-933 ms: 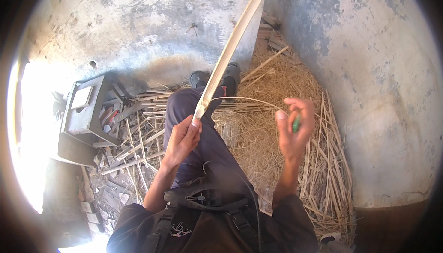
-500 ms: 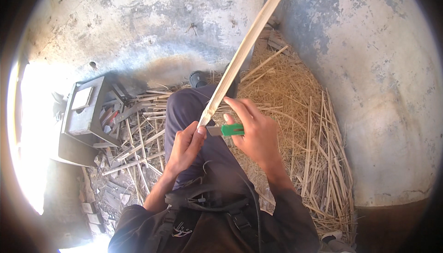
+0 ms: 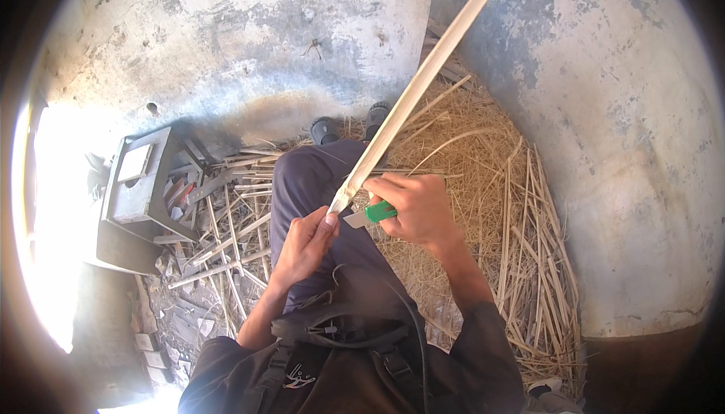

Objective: The person sits on the floor and uses a green utility knife to shave thin strips from a long bamboo pole. They hold the pole with their left hand and scrape the blade along its length with their right hand, creating a pile of shavings on the ground.

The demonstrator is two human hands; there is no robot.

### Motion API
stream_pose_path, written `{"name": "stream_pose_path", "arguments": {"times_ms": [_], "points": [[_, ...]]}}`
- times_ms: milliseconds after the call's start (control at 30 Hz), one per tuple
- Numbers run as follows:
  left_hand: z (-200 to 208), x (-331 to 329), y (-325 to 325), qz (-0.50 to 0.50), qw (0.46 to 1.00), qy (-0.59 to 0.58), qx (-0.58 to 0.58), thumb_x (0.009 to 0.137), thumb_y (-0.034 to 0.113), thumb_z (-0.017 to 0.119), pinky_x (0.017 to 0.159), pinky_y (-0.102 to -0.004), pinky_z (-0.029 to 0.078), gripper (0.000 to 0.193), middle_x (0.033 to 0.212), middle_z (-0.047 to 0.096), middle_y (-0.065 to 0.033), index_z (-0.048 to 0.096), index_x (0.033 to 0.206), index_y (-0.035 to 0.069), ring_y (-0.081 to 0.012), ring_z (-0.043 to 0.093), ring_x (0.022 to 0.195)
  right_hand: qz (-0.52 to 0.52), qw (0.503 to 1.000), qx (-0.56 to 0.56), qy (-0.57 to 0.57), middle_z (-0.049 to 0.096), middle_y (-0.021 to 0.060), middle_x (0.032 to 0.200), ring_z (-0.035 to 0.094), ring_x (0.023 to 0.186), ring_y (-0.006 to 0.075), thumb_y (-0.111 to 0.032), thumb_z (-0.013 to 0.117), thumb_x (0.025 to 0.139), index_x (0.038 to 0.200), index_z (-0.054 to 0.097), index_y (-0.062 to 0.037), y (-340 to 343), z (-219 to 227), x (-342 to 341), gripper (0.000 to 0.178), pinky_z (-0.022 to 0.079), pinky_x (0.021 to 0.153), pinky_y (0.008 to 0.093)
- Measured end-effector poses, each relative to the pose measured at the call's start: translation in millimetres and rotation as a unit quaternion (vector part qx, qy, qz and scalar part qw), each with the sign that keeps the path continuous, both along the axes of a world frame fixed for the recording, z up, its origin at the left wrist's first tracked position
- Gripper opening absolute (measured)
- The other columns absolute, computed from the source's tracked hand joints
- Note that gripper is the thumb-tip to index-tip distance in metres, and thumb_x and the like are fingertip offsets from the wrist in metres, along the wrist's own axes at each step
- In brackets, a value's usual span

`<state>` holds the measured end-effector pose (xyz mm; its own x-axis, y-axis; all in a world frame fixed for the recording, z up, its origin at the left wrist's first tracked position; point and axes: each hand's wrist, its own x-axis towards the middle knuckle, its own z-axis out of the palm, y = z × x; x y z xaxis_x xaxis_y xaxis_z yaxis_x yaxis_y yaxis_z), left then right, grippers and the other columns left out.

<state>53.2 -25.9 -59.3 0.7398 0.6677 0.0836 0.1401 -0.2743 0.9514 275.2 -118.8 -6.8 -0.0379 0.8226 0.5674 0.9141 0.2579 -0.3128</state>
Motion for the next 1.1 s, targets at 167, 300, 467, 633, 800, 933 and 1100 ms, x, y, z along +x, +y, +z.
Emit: {"name": "stream_pose_path", "arguments": {"times_ms": [167,300,467,633,800,933,1100], "points": [[-6.4,-2.2,2.8,-0.039,0.999,0.01,-0.007,0.117,0.035,0.046,0.056,-0.0301,0.039,0.043,0.061,0.048,0.0004,0.058,0.091,0.003,-0.0087,0.046,0.058,0.033,0.999,-0.002,0.036,0.069,0.0043,0.071,0.066,0.056,0.0241,-0.007,0.068,0.074,0.096,0.079,-0.0101,2.7,-2.8,11.1,0.025,0.049,0.051,0.0362],[6.3,-0.9,6.3,-0.075,0.995,0.044,-0.041,0.117,0.035,0.044,0.062,-0.03,0.047,0.04,0.072,0.058,-0.0022,0.064,0.11,0.001,-0.01,0.055,0.066,0.016,0.999,-0.038,0.019,0.07,0.003,0.078,0.068,0.061,0.0245,-0.01,0.071,0.075,0.097,0.078,-0.0123,0.9,-2.2,12.8,0.023,0.051,0.055,0.0365],[-10.2,17.9,14.6,-0.092,0.98,-0.111,-0.134,0.118,0.035,0.043,0.075,-0.0282,0.051,0.043,0.102,0.065,-0.0059,0.062,0.13,-0.002,-0.0115,0.061,0.085,0.021,0.997,-0.067,-0.01,0.073,0.0026,0.087,0.07,0.068,0.025,-0.013,0.075,0.075,0.097,0.077,-0.0129,0.5,-3.8,5.6,0.022,0.054,0.059,0.0373],[16.6,41.7,39.4,-0.098,0.986,-0.126,-0.053,0.118,0.035,0.044,0.076,-0.0246,0.049,0.042,0.099,0.065,-0.0016,0.065,0.126,-0.001,-0.0065,0.058,0.087,0.045,0.998,-0.039,0.019,0.074,0.002,0.089,0.072,0.071,0.0249,-0.013,0.076,0.073,0.096,0.076,-0.0138,4.2,-23.4,-6.3,0.022,0.055,0.06,0.0368],[23.5,65.5,59.9,-0.122,0.986,-0.097,-0.056,0.116,0.032,0.051,0.071,-0.0246,0.047,0.036,0.089,0.061,0.0025,0.067,0.119,0.0,-0.0033,0.054,0.082,0.059,0.995,-0.046,0.059,0.075,0.0004,0.088,0.072,0.071,0.0253,-0.011,0.075,0.074,0.096,0.077,-0.0155,4.4,-31.7,-15.6,0.023,0.056,0.061,0.037],[38.0,69.4,52.0,-0.13,0.979,-0.11,-0.116,0.117,0.034,0.047,0.071,-0.025,0.046,0.038,0.089,0.06,0.0024,0.067,0.115,0.001,-0.0045,0.052,0.08,0.075,0.991,-0.03,0.103,0.077,0.001,0.089,0.073,0.072,0.0258,-0.01,0.074,0.075,0.098,0.078,-0.0158,4.8,-51.0,-17.5,0.025,0.056,0.062,0.0374],[25.8,74.0,55.0,-0.177,0.968,-0.124,-0.13,0.118,0.041,0.039,0.071,-0.0256,0.043,0.046,0.085,0.05,0.0027,0.064,0.109,0.003,-0.0077,0.047,0.078,0.083,0.968,-0.047,0.234,0.079,0.0061,0.092,0.076,0.079,0.0239,-0.005,0.071,0.086,0.101,0.079,-0.0089,4.7,-71.8,-25.3,0.018,0.058,0.07,0.0353]]}}
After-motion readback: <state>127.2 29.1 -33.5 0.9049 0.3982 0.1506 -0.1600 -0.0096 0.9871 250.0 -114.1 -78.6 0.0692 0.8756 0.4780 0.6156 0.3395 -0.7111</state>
